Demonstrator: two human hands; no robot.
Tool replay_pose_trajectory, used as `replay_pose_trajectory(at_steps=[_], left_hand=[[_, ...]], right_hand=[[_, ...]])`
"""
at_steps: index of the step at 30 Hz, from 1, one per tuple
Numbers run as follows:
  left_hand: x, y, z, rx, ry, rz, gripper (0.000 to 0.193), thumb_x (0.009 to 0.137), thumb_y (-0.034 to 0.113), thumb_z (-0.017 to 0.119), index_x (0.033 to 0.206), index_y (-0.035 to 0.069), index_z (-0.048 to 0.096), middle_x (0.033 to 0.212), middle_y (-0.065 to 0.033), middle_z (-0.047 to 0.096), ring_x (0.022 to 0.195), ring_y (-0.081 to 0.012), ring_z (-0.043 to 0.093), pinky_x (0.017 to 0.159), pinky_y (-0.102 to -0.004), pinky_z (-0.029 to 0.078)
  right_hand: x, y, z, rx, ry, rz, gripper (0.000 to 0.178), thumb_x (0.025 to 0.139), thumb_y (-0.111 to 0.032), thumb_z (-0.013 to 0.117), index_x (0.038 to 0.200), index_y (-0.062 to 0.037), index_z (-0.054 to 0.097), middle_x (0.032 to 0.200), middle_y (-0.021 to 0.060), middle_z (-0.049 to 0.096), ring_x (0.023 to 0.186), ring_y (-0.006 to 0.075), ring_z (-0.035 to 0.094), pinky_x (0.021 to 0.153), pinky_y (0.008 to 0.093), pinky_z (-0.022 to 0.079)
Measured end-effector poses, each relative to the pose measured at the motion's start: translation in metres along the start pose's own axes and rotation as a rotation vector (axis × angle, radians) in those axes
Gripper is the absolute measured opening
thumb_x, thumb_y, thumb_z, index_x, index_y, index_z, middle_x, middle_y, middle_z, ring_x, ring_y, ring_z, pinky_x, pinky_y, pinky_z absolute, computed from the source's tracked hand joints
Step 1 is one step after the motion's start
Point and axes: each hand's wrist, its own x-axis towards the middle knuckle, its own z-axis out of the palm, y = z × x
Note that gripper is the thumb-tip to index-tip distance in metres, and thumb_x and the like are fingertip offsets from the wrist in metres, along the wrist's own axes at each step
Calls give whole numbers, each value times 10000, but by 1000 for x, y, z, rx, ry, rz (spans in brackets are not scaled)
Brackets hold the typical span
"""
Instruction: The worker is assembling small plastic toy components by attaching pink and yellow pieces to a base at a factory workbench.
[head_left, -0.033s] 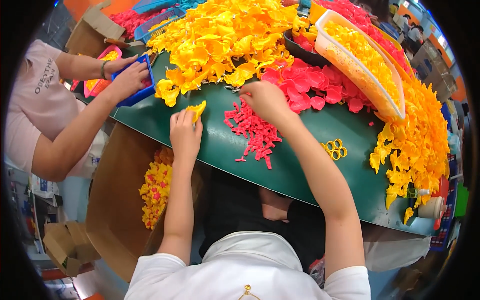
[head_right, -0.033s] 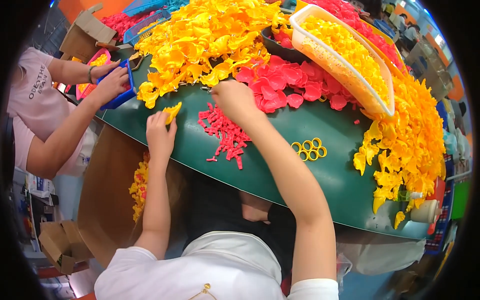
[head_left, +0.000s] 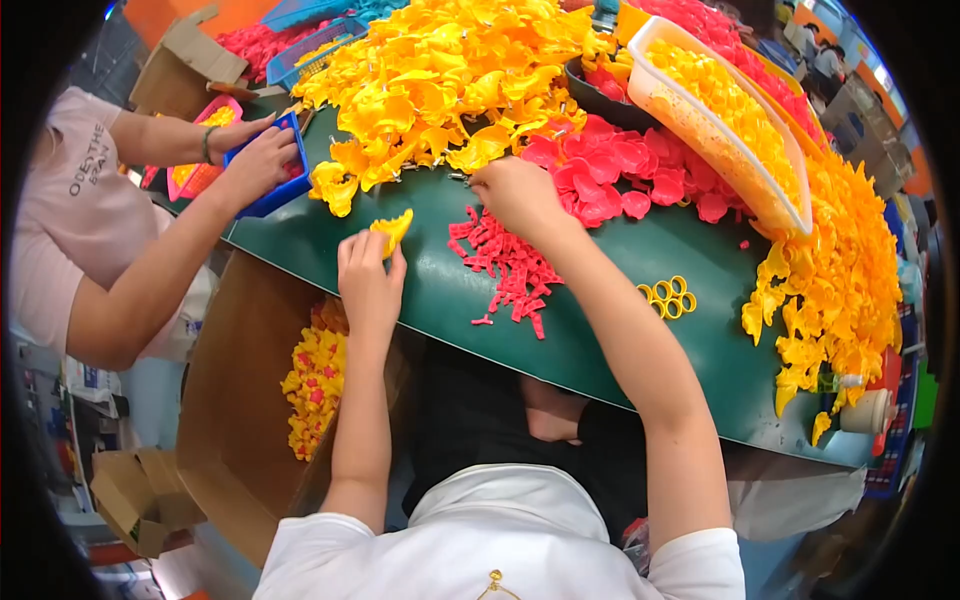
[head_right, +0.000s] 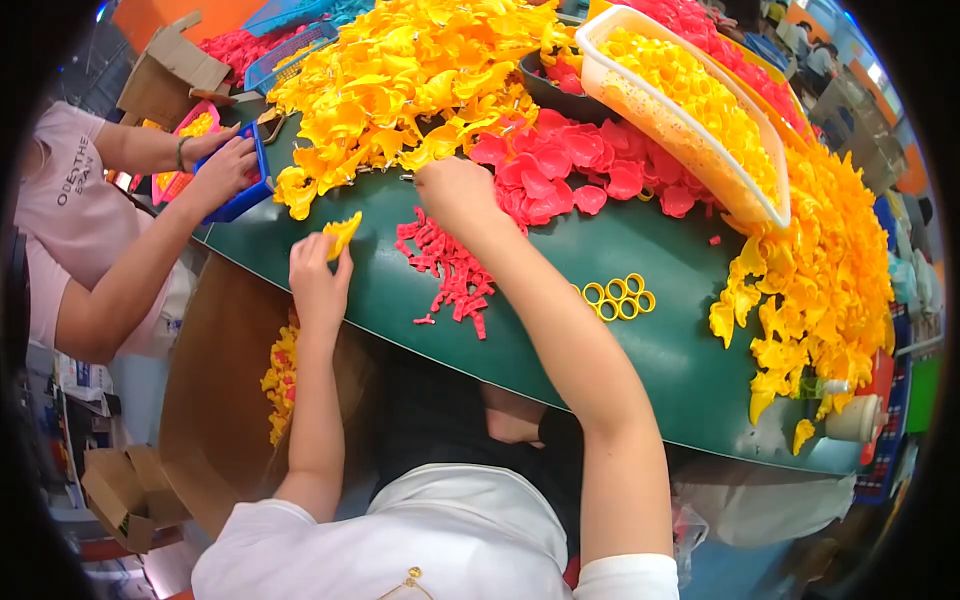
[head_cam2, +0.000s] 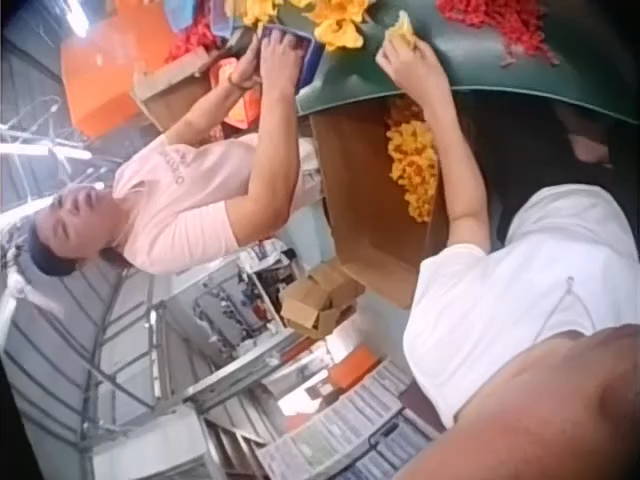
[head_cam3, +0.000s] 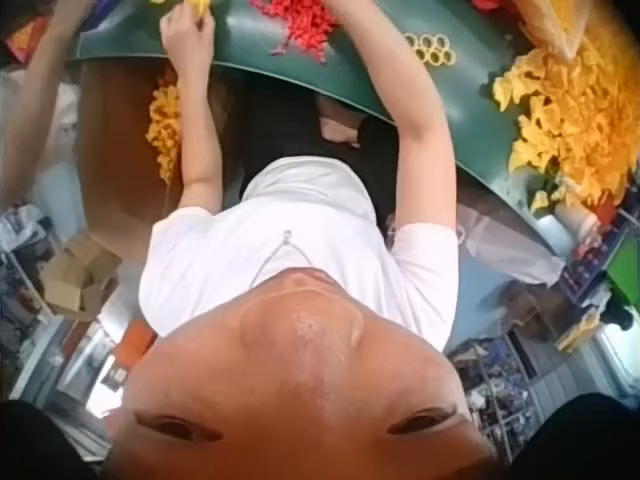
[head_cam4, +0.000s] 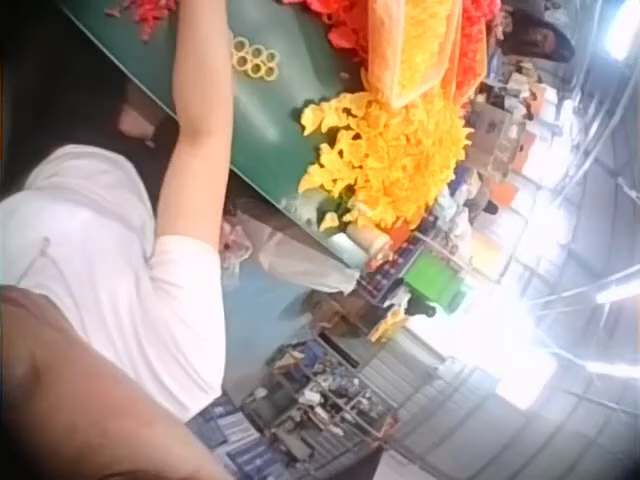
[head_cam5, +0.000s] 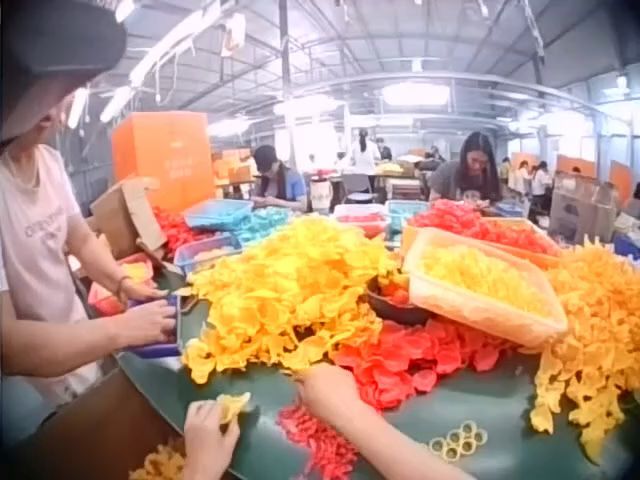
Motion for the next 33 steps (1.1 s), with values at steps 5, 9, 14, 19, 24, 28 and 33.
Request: replay_pose_trajectory(at_steps=[5, 9, 14, 19, 24, 28, 33], left_hand=[[-29, 54, -32, -268, 21, 174, 291, 659, -45, 691, 926, 54, 634, 965, -87, 647, 1009, -320, 566, 859, -404, 478], [-49, 100, -27, -484, -91, 325, 350, 595, -41, 700, 925, 69, 663, 964, -53, 652, 1007, -310, 581, 830, -381, 501], [-86, 152, -5, -725, -252, 421, 289, 600, -46, 676, 872, 50, 660, 903, -72, 637, 1006, -311, 610, 829, -409, 514], [-82, 165, 0, -738, -421, 512, 259, 645, 46, 713, 895, 42, 644, 894, -78, 598, 1031, -289, 608, 891, -436, 493], [-79, 163, 0, -650, -437, 699, 225, 716, 101, 696, 930, 43, 659, 899, -73, 585, 1072, -276, 595, 963, -465, 466], [-75, 162, 3, -650, -438, 771, 249, 683, 117, 719, 912, 39, 663, 891, -71, 584, 1080, -277, 595, 967, -466, 470], [-70, 161, 5, -725, -472, 765, 313, 619, 141, 762, 894, 32, 657, 878, -77, 577, 1072, -283, 599, 957, -457, 491]], right_hand=[[29, 8, 29, -277, 38, 38, 145, 807, -185, 579, 768, -111, 698, 790, 143, 671, 803, 310, 667, 653, 442, 525], [1, 10, -4, -214, 260, -150, 128, 807, -163, 595, 804, -62, 673, 804, 131, 681, 764, 301, 673, 628, 402, 526], [-130, 27, -86, 512, 220, 157, 191, 843, -154, 678, 921, 19, 660, 865, 79, 686, 642, 128, 598, 578, 277, 480], [-251, 37, -106, 876, -139, 633, 153, 880, -75, 649, 980, 39, 671, 835, 48, 676, 691, 82, 588, 608, 211, 481], [-266, 37, -92, 1104, -108, 718, 153, 863, -36, 668, 982, 58, 652, 838, 72, 670, 741, 92, 611, 655, 218, 506], [-259, 41, -93, 1080, -177, 693, 141, 879, -48, 657, 977, 53, 646, 826, 63, 666, 733, 90, 618, 691, 225, 522], [-255, 49, -97, 1067, -233, 682, 123, 883, -40, 650, 966, 51, 649, 830, 66, 668, 750, 96, 635, 710, 231, 539]])
